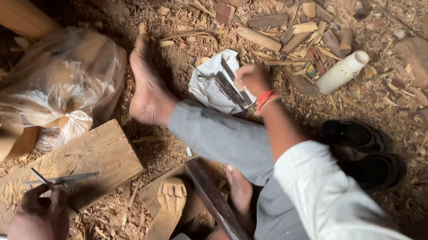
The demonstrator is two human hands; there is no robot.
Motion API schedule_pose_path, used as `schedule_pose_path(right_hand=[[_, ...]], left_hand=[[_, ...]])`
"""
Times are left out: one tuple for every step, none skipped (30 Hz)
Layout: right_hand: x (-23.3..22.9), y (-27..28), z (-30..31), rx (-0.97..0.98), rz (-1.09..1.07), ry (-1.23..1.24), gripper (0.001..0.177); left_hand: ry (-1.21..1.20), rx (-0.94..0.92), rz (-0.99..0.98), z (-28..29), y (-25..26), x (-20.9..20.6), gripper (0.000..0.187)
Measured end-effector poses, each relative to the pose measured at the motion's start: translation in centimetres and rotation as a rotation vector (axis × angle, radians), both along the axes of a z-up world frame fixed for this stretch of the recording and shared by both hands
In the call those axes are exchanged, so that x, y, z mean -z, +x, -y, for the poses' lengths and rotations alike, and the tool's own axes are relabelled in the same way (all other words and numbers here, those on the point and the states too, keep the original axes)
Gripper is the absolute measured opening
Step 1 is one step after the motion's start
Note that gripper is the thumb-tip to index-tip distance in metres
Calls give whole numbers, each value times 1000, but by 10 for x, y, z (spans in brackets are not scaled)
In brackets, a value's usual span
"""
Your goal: The person sits on the floor and carves a small wooden object using a chisel and a wooden mallet. They repeatedly strike the chisel to shape the wood, occasionally pause to inspect the work, and apply a liquid from a bottle to the piece.
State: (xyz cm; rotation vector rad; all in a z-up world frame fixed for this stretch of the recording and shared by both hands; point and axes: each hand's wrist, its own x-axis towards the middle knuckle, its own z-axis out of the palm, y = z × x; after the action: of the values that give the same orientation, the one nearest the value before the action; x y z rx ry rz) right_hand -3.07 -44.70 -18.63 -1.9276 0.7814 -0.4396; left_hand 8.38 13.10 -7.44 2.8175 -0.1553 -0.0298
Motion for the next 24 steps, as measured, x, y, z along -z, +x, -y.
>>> schedule_pose_path(right_hand=[[-2, -10, 11, 48, -143, -101, 15], [-7, -15, 24, 97, -280, -208, 14], [-11, -20, 29, 16, -292, -349, 12], [-12, -27, 27, -72, -307, -486, 13], [-12, -28, 24, -162, -321, -623, 16], [-10, -28, 16, -134, -257, -595, 15], [-9, -24, 9, -107, -194, -566, 14], [-5, -24, 0, -77, -139, -529, 13], [-3, -22, -6, -85, -171, -473, 14], [-3, -13, -12, -83, -191, -418, 14], [-2, -7, -18, -83, -211, -363, 15], [-3, -2, -22, -135, -226, -428, 15], [-4, 2, -24, -188, -242, -492, 16], [-5, 5, -27, -249, -258, -556, 16], [-7, 8, -29, -233, -300, -540, 17], [-7, 8, -32, -226, -346, -524, 18], [-7, 9, -34, -220, -393, -509, 20], [-9, 11, -33, -224, -348, -553, 20], [-11, 14, -31, -228, -302, -596, 21], [-12, 19, -30, -230, -256, -637, 21], [-14, 25, -29, -273, -217, -658, 22], [-13, 31, -30, -315, -178, -675, 24], [-11, 38, -31, -358, -140, -692, 25], [-8, 45, -33, -368, -161, -724, 26]], left_hand=[[2, 6, 12, 1, 0, -1, 30], [-3, 11, 28, 4, 2, -2, 30], [-8, 16, 45, 8, 5, -2, 30], [36, 34, 91, 9, 4, -3, 29], [81, 51, 137, 10, 6, -2, 29], [129, 68, 178, 10, 4, -2, 29], [150, 70, 195, 11, 4, -1, 28], [178, 79, 206, 12, 2, 1, 28], [205, 88, 216, 13, -2, 3, 29], [228, 94, 221, 15, 0, 3, 27], [251, 99, 225, 18, 0, 2, 26], [269, 105, 234, 22, 1, 1, 25], [273, 105, 228, 25, 2, -1, 27], [277, 97, 219, 27, 0, -2, 29], [281, 88, 210, 27, -1, -3, 31], [282, 90, 219, 26, -5, -3, 31], [282, 92, 228, 26, -7, -3, 31], [281, 98, 241, 28, -6, -4, 31], [278, 94, 244, 29, -7, -6, 31], [276, 92, 248, 31, -7, -9, 32], [274, 89, 253, 33, -7, -11, 33], [275, 72, 235, 34, -8, -14, 33], [275, 54, 218, 35, -9, -16, 34], [276, 35, 201, 36, -9, -18, 35]])
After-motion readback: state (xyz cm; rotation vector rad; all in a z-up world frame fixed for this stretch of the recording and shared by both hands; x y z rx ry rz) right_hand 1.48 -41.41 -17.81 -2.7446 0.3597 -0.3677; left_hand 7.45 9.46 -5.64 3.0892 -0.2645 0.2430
